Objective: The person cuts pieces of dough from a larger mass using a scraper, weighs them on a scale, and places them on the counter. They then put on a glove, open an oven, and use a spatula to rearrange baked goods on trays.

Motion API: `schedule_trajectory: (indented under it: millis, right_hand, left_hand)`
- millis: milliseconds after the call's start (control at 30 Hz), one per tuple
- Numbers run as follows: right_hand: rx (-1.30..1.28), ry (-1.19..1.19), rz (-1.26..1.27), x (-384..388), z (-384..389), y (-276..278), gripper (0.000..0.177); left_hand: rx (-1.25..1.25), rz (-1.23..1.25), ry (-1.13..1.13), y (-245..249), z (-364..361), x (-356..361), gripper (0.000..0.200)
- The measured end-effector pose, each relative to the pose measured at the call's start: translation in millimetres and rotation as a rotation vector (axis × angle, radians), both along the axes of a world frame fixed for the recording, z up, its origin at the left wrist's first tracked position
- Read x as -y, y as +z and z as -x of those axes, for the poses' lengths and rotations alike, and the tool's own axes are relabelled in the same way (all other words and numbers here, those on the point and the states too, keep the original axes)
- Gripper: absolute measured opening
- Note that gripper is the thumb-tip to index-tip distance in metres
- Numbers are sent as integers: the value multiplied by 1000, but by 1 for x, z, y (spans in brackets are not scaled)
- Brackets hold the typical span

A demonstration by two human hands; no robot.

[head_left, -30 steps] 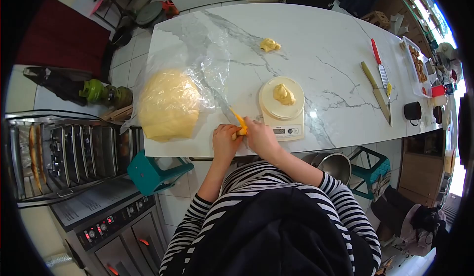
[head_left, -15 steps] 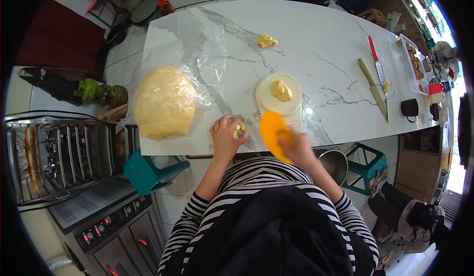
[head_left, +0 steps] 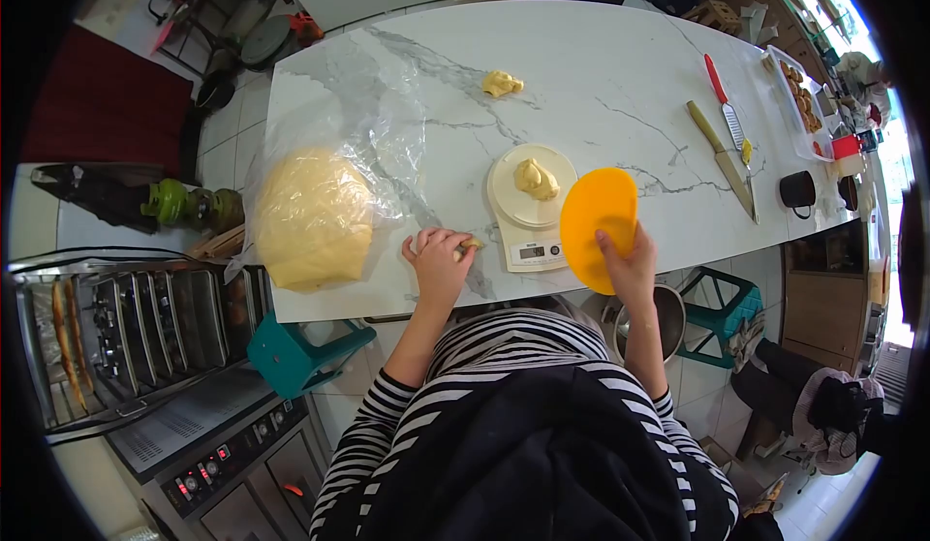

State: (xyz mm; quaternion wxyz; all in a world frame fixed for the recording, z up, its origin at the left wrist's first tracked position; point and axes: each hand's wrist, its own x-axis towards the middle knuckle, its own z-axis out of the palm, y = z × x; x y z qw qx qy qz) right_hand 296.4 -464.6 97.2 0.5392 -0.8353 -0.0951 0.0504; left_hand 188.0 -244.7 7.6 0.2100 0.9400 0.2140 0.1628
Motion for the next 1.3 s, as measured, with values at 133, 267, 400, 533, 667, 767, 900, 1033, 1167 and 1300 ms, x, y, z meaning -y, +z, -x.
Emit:
schedule_trajectory:
  millis: [133, 267, 400, 533, 667, 767, 900, 1033, 1167, 1300]
  right_hand:
    - [-34, 80, 46, -11, 2, -3, 25]
    - [34, 77, 7, -18, -2, -13, 25]
    - [67, 331, 146, -54, 22, -27, 26]
    - [114, 425, 189, -93, 38, -43, 25]
    - [163, 506, 264, -110, 43, -48, 23]
    - [215, 577, 459, -122, 44, -49, 25]
    - [179, 591, 399, -118, 38, -48, 25]
    - [86, 613, 312, -67, 45, -45, 24]
    - [114, 295, 163, -35, 23, -24, 29]
    - [177, 32, 52, -16, 2, -9, 24]
  left_hand:
    - [-117, 49, 5, 8, 5, -4, 16]
    - [-116, 76, -32, 17, 5, -1, 14]
    - [-128, 86, -37, 10, 4, -3, 14]
    - [-41, 29, -42, 4, 2, -1, 12]
    - [-40, 33, -34, 6, 4, 2, 8]
    - [-65, 1, -66, 6, 7, 2, 6]
    - [-97, 41, -46, 13, 15, 3, 17]
    - [-140, -7, -41, 21, 28, 7, 35]
    - [-26, -112, -33, 22, 11, 18, 38]
    - [-52, -68, -123, -4, -18, 10, 28]
